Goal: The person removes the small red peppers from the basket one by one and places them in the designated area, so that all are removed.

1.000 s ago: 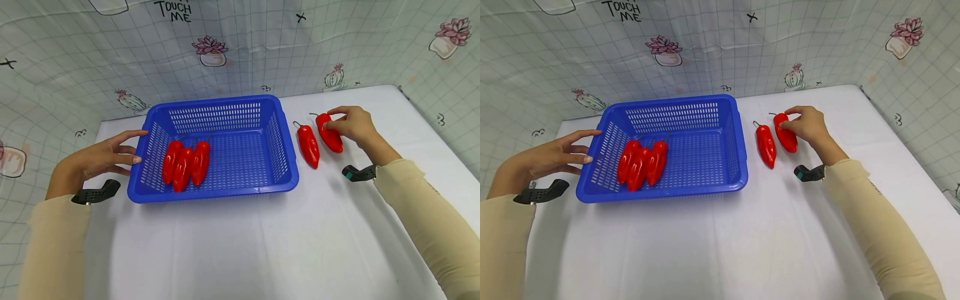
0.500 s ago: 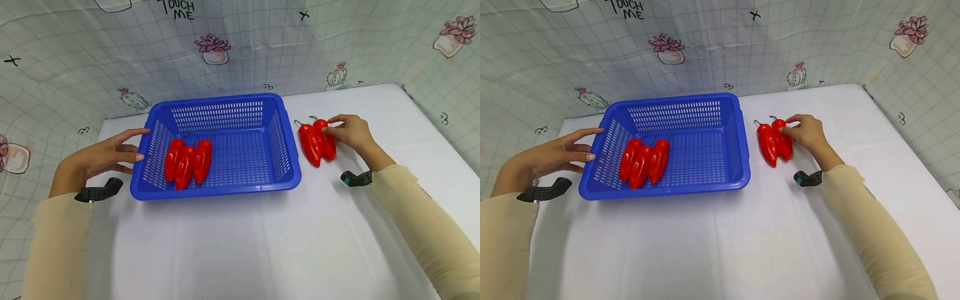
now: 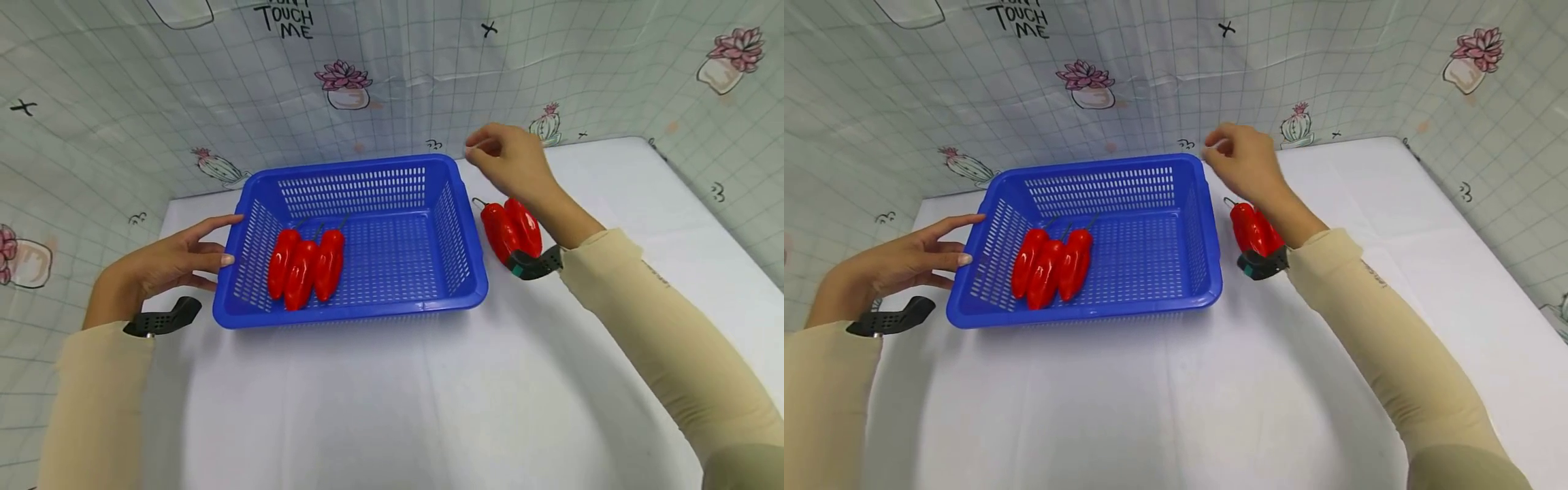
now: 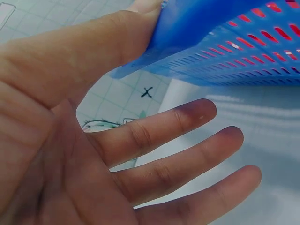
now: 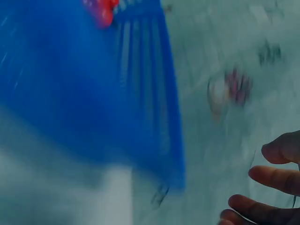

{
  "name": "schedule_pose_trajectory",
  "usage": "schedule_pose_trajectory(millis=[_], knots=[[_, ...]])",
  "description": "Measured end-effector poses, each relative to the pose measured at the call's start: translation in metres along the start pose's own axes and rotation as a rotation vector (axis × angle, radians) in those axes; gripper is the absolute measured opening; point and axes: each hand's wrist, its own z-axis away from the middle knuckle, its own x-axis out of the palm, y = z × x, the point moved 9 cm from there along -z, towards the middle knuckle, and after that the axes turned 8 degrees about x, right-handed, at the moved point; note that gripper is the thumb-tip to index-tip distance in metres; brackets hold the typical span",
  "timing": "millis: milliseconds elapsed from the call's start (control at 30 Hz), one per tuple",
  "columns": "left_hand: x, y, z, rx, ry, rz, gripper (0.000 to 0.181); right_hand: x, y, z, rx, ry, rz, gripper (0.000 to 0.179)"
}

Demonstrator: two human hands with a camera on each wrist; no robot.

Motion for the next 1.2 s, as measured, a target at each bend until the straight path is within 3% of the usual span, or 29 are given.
schedule_pose_trajectory(millis=[167, 300, 567, 767, 933, 1100, 1200], knots=[[0.0, -0.004, 0.003, -0.003, 0.015, 0.014, 0.079, 0.044, -0.083, -0.003, -0.192, -0.139, 0.019, 0.032], [0.001, -0.007, 0.004, 0.0, 0.016, 0.02, 0.078, 0.083, -0.111, -0.006, -0.195, -0.252, -0.003, 0.032], [0.0, -0.001, 0.005, 0.032, 0.023, 0.028, 0.075, 0.138, -0.124, -0.01, -0.11, -0.402, -0.048, 0.041], [0.0, 0.002, 0.003, 0.045, 0.005, 0.023, 0.075, 0.151, -0.119, -0.012, -0.026, -0.438, -0.081, 0.045], [0.0, -0.001, 0.005, 0.033, 0.022, 0.035, 0.076, 0.162, -0.113, -0.011, -0.02, -0.444, -0.068, 0.041], [0.001, -0.004, 0.005, 0.024, 0.031, 0.043, 0.075, 0.184, -0.108, -0.008, -0.005, -0.498, 0.009, 0.041], [0.0, -0.004, 0.006, 0.028, 0.036, 0.043, 0.075, 0.196, -0.105, -0.009, 0.05, -0.546, 0.035, 0.042]])
